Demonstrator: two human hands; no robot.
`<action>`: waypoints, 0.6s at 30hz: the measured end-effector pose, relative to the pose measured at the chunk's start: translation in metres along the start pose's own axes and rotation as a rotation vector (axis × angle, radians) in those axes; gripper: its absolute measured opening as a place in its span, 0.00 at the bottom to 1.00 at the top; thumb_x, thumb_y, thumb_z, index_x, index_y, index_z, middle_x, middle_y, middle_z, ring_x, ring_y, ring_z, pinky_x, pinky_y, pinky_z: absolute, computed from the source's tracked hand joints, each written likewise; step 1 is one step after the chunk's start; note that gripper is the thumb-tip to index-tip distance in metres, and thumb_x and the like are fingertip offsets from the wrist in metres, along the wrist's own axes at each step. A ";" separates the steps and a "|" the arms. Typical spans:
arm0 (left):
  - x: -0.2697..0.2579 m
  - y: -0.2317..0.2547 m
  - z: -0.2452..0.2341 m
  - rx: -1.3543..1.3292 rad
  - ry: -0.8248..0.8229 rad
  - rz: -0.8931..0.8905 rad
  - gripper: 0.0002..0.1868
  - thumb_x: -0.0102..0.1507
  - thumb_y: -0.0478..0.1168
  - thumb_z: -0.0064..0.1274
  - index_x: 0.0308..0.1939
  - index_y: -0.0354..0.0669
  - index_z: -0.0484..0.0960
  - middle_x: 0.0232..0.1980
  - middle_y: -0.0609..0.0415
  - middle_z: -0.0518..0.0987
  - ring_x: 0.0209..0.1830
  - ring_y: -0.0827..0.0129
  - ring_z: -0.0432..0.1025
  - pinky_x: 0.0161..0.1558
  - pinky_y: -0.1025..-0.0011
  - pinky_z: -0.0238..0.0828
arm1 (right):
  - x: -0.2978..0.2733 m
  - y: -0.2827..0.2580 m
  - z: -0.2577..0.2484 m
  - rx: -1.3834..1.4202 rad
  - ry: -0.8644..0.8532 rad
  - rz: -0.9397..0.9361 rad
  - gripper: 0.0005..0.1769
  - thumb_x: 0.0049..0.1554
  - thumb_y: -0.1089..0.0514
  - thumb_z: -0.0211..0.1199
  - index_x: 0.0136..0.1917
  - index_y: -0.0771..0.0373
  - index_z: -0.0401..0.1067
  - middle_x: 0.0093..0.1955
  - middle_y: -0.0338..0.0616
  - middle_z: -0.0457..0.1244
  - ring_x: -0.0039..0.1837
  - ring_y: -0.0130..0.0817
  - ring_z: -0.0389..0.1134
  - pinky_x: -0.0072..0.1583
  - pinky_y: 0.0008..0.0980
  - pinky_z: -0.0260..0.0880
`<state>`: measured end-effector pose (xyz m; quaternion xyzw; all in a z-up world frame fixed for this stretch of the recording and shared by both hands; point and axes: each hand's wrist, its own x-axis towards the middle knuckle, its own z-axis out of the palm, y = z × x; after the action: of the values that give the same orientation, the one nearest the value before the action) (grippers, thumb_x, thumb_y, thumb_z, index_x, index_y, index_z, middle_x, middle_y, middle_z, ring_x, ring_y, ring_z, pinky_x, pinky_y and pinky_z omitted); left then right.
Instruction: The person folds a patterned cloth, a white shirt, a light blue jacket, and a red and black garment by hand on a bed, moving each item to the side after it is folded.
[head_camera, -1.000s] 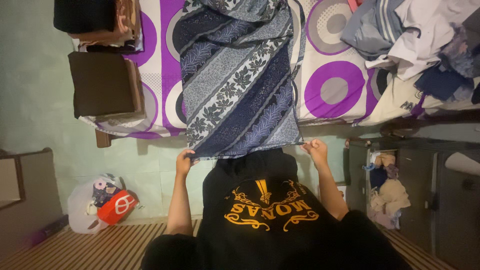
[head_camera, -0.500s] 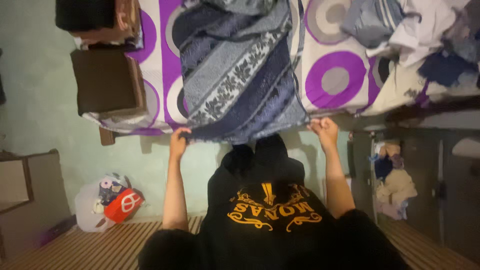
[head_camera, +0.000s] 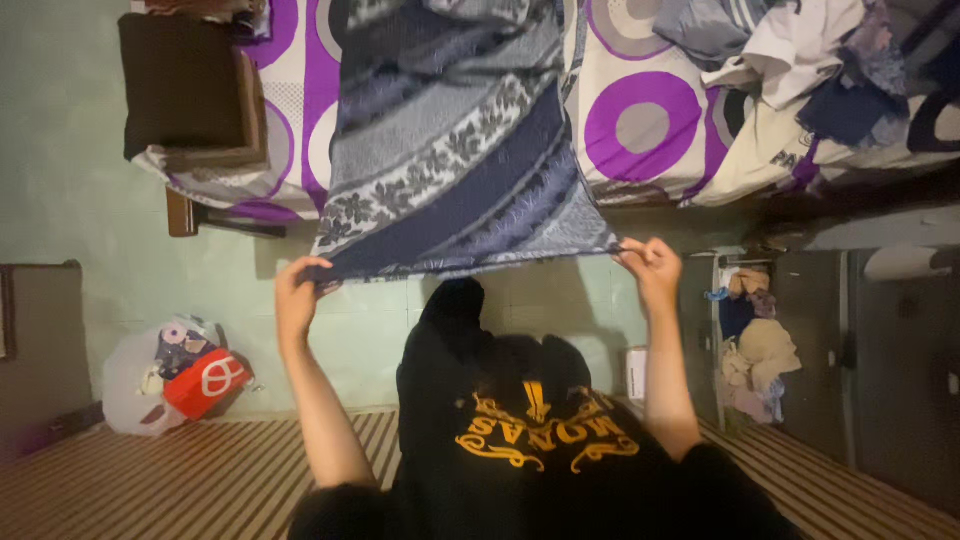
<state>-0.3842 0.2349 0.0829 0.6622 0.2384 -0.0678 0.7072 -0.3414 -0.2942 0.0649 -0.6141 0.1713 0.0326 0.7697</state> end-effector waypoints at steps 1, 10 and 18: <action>-0.018 0.014 0.001 0.050 -0.002 0.025 0.25 0.41 0.21 0.22 0.35 0.34 0.73 0.42 0.51 0.70 0.41 0.66 0.69 0.43 0.69 0.73 | -0.015 -0.011 -0.006 0.039 -0.025 -0.040 0.17 0.46 0.73 0.57 0.31 0.59 0.52 0.46 0.50 0.62 0.46 0.32 0.65 0.51 0.34 0.70; -0.150 0.107 0.000 0.117 0.151 0.311 0.19 0.45 0.27 0.28 0.35 0.33 0.72 0.40 0.53 0.70 0.40 0.73 0.65 0.42 0.81 0.64 | -0.125 -0.142 -0.030 -0.025 -0.049 -0.473 0.21 0.50 0.71 0.63 0.32 0.58 0.52 0.43 0.49 0.63 0.45 0.28 0.63 0.52 0.23 0.64; -0.143 0.175 0.030 -0.333 0.245 0.634 0.14 0.52 0.32 0.32 0.39 0.37 0.71 0.41 0.50 0.69 0.40 0.70 0.66 0.45 0.76 0.67 | -0.103 -0.236 0.014 0.040 0.039 -0.733 0.20 0.48 0.72 0.60 0.35 0.56 0.50 0.40 0.53 0.63 0.27 0.19 0.53 0.29 0.16 0.52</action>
<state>-0.4303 0.1945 0.3021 0.5820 0.1123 0.2738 0.7574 -0.3735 -0.3218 0.3191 -0.6202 -0.0450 -0.2603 0.7387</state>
